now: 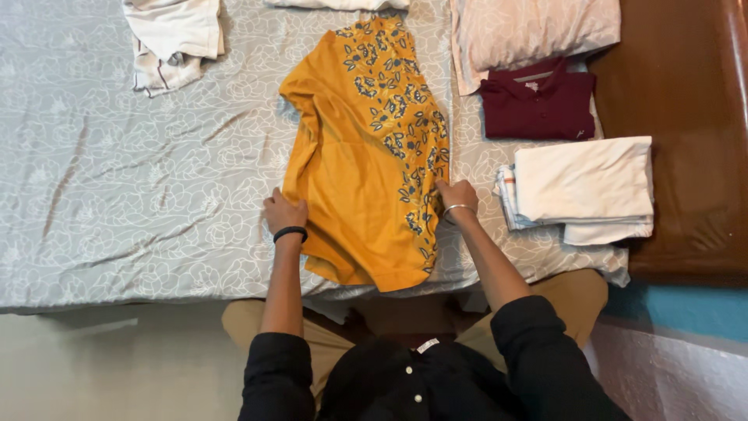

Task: The person folds a yellow garment by hand on a bed, smoothing and turning the fabric into a small rectangle.

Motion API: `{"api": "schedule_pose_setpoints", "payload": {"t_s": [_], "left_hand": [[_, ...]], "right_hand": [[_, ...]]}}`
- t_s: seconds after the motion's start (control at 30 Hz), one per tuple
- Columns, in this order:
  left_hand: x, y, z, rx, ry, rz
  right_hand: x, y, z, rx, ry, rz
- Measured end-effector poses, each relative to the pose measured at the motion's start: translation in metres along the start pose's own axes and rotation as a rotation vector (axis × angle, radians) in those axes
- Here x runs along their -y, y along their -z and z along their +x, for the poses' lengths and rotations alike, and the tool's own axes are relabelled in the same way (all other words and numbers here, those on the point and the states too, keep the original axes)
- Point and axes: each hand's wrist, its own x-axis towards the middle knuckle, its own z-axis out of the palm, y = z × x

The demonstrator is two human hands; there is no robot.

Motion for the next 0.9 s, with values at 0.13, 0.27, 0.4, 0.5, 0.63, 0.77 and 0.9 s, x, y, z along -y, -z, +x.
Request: {"api": "schedule_pose_setpoints", "payload": {"t_s": [0.13, 0.27, 0.4, 0.5, 0.63, 0.77, 0.9], "left_hand": [[0.006, 0.009, -0.023, 0.001, 0.096, -0.049], [0.013, 0.006, -0.049, -0.025, 0.103, -0.156], [-0.006, 0.019, -0.068, 0.015, 0.179, -0.168], [-0.02, 0.031, -0.085, -0.052, -0.004, -0.374], [-0.003, 0.008, -0.079, 0.272, -0.143, -0.621], [0.036, -0.021, -0.06, 0.242, -0.283, -0.532], [0.046, -0.003, -0.054, 0.111, -0.033, -0.561]], "right_hand": [[-0.019, -0.012, 0.002, 0.162, -0.01, 0.111], [-0.039, -0.031, -0.014, 0.304, 0.156, 0.383], [-0.042, -0.029, -0.038, 0.462, 0.212, 0.622], [-0.026, -0.012, -0.06, 0.543, 0.253, 0.798], [-0.012, -0.003, -0.081, 0.672, 0.481, 0.68], [-0.018, 0.002, -0.062, 0.706, 0.356, 0.547], [-0.024, 0.0, -0.053, 0.277, 0.112, 1.066]]}}
